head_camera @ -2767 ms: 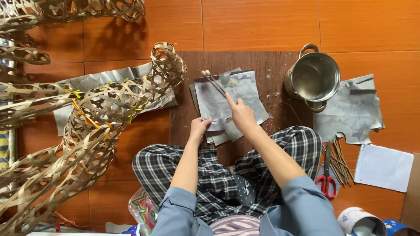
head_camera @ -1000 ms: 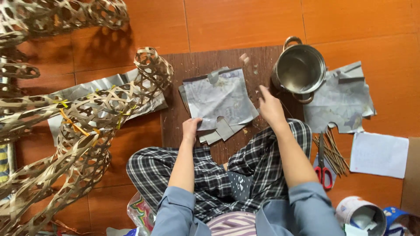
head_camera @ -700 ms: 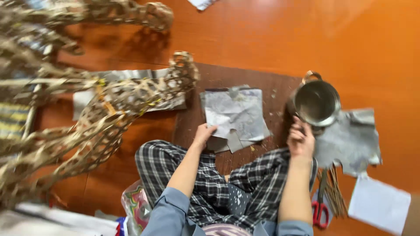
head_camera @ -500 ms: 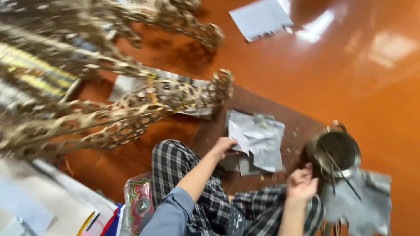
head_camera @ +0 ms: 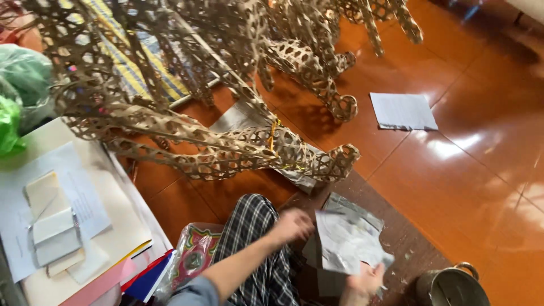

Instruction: Applying glue-soaked paper to a woven giraffe frame to create a sculpture

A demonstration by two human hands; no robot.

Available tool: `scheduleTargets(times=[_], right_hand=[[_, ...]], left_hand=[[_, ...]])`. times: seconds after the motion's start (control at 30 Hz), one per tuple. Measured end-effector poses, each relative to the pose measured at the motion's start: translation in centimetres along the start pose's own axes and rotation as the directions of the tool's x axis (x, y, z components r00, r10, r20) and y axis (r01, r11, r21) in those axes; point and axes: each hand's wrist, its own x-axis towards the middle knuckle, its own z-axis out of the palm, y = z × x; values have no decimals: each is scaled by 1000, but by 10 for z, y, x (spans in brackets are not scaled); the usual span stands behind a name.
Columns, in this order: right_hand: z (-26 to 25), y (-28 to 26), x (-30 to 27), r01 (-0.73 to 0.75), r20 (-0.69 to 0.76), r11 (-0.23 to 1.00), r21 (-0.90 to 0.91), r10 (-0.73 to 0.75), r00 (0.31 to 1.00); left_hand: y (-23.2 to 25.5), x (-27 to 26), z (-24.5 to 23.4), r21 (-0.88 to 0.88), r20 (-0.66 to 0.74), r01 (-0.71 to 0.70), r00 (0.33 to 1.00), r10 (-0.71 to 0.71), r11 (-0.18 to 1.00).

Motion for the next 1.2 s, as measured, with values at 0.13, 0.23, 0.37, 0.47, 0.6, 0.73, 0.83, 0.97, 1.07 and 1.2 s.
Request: scheduleTargets(times=[0.13, 0.23, 0.37, 0.47, 0.6, 0.73, 0.83, 0.97, 1.07, 1.2], right_hand=[[-15, -40, 9, 287, -183, 945, -156, -313, 932], [-27, -49, 19, 451, -491, 485, -749, -864, 114], [4, -47, -4, 466, -684, 736, -491, -657, 316], [6, -52, -21, 426, -761, 868, -255, -452, 465], [3, -59, -19, 299, -770, 953, 56, -149, 620], [2, -64, -12, 156, -686, 917, 368, 154, 711], [-4, -71, 5, 45, -548, 812, 582, 350, 760], [-38, -93, 22, -85, -308, 596, 798, 526, 793], [-64, -113, 7, -164, -108, 403, 901, 573, 812], [-50, -104, -61, -251, 154, 125, 960, 511, 846]], left_hand=[[31, -26, -85, -8, -580, -473, 720, 381, 881], [42, -18, -133, 226, -541, -782, 396, 742, 581], [28, 31, -154, 44, -529, -649, 629, 569, 759], [39, 25, -144, 211, -570, -572, 587, 575, 793], [49, -14, -94, 94, -426, -666, 645, 635, 740], [18, -4, -54, 458, -43, -712, 581, 813, 533], [25, -24, -29, -584, 44, -519, 748, 662, 625], [11, -28, -11, -27, 137, -862, 498, 856, 506], [-30, 20, -1, -220, 129, -760, 599, 790, 612], [-10, -6, 10, 46, 75, -727, 687, 723, 685]])
